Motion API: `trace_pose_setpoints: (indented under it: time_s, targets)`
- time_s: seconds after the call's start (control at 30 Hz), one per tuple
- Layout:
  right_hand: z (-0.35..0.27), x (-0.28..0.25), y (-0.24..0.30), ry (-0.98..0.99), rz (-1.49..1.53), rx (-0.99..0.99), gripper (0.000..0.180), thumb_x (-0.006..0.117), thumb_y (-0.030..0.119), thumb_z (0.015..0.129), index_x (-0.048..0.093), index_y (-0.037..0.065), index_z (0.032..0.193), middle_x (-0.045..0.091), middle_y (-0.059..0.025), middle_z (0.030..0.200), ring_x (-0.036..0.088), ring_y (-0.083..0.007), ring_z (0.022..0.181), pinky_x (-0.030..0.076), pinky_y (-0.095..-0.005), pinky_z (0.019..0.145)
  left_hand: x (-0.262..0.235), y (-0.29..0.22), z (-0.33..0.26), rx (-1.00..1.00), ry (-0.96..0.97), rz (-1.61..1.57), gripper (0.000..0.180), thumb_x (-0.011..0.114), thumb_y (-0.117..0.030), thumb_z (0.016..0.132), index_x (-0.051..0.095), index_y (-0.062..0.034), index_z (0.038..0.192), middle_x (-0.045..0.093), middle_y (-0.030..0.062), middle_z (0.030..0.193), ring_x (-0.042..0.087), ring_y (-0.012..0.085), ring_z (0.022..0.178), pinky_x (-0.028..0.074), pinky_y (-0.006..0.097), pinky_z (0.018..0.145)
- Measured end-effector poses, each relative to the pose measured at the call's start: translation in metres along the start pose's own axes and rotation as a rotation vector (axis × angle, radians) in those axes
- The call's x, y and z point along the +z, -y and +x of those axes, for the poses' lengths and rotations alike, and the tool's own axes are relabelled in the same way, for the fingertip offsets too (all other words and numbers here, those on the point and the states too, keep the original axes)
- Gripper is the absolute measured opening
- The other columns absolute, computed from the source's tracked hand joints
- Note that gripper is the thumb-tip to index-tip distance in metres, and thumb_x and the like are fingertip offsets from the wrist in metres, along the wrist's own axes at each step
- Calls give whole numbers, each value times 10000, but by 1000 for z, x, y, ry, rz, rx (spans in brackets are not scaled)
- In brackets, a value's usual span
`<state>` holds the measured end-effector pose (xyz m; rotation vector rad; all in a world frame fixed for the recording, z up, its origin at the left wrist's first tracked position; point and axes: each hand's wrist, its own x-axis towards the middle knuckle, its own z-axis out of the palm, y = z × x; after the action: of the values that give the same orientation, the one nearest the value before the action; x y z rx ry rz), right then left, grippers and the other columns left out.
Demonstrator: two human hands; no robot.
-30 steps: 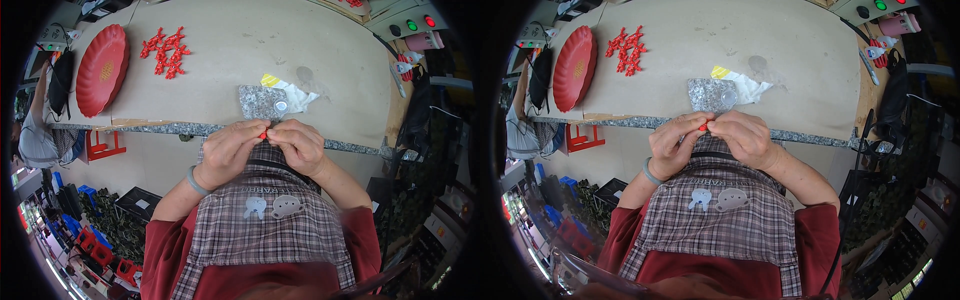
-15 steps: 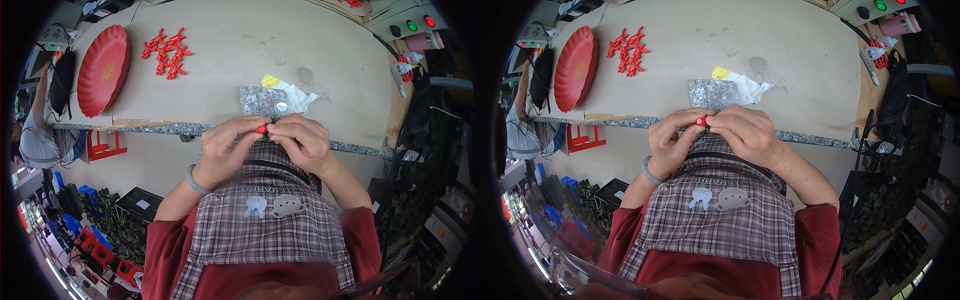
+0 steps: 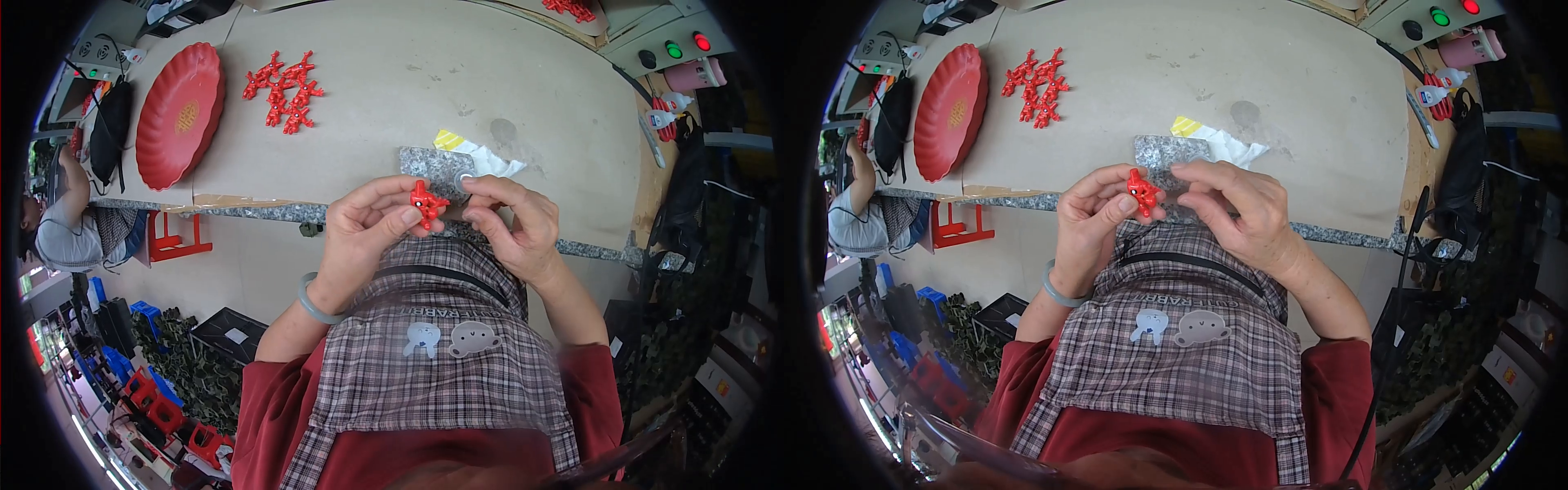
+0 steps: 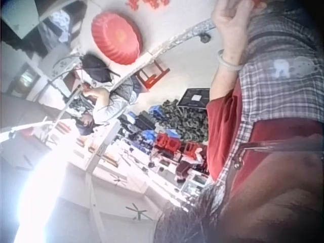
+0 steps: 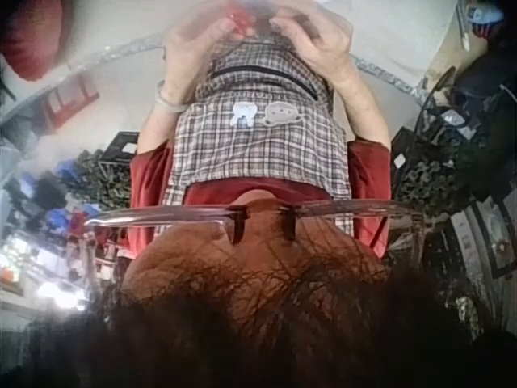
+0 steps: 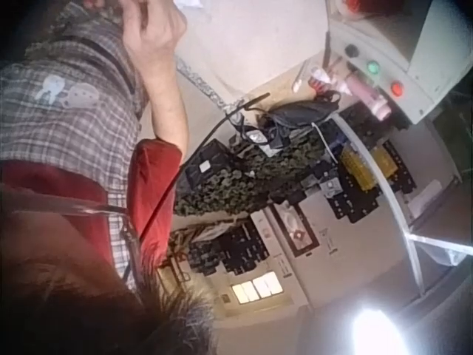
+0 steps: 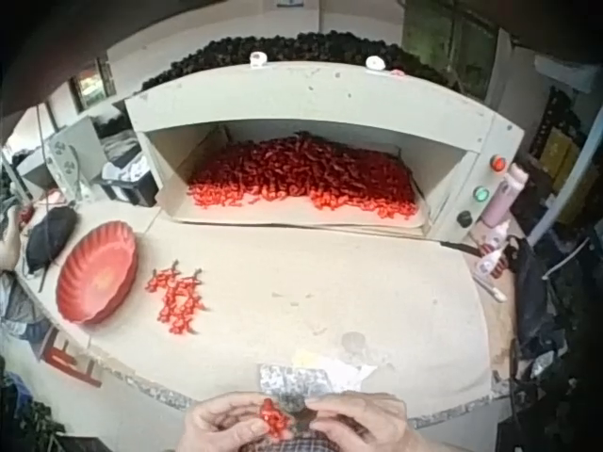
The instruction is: The person assembles red plastic Chinese wedding ornaments by hand, snapping two plastic parts together at a workbench.
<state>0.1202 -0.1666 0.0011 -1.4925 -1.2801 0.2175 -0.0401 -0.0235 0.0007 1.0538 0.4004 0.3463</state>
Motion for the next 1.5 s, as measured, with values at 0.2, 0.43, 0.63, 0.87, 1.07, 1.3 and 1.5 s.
trace_pose_setpoints:
  time_s: [0.2, 0.43, 0.63, 0.87, 1.07, 1.3, 1.5]
  targets:
    - [-2, -3, -2, -18, -29, 24, 323, 718, -26, 816, 656, 43, 1125, 691, -89, 766, 675, -158, 628, 511, -262, 536, -6, -5, 5, -141, 105, -304, 354, 566, -111, 986, 550, 46, 1302, 696, 188, 1048, 698, 193, 838, 566, 271, 758]
    - [7, -10, -3, -21, -38, 56, 288, 693, -31, 833, 660, 37, 1111, 692, -79, 764, 677, -153, 627, 517, -256, 538, -13, -5, 14, -230, 164, -597, 403, 572, -109, 978, 510, 54, 1342, 683, 183, 1067, 682, 175, 868, 561, 267, 792]
    - [40, -15, -12, -50, -49, 92, 240, 659, -28, 856, 669, 32, 1088, 685, -93, 796, 683, -156, 674, 534, -257, 577, -18, -8, 13, -212, 87, -480, 428, 584, -124, 976, 501, 58, 1354, 681, 178, 1086, 683, 188, 883, 567, 264, 827]
    - [132, -3, -51, 11, -114, 237, 172, 651, 32, 873, 671, 15, 1043, 682, -128, 917, 674, -214, 785, 549, -315, 715, -32, -13, 11, -103, 67, -472, 305, 611, -79, 954, 576, 24, 1239, 679, 195, 1083, 702, 239, 920, 592, 286, 810]
    - [220, 34, -100, 32, -369, 38, 174, 639, 45, 883, 669, 10, 1051, 678, -120, 966, 665, -238, 816, 536, -343, 741, -47, -17, 7, -32, 28, -447, 263, 656, -66, 920, 579, 3, 1162, 677, 188, 1067, 701, 258, 903, 589, 300, 766]
    - [290, 85, -147, 3, -662, -46, 132, 667, 90, 873, 683, 38, 993, 643, -133, 1001, 660, -318, 894, 533, -435, 779, -60, -27, 6, -42, 13, -324, 418, 657, -30, 907, 561, -3, 1313, 673, 120, 1039, 686, 232, 946, 551, 315, 824]
    - [315, 108, -164, 62, -898, 67, 145, 704, 171, 859, 685, 53, 941, 632, -132, 1027, 650, -323, 965, 524, -476, 805, -69, -24, 6, 8, 40, -291, 438, 663, -17, 895, 560, 6, 1320, 671, 93, 969, 677, 202, 901, 537, 303, 804]
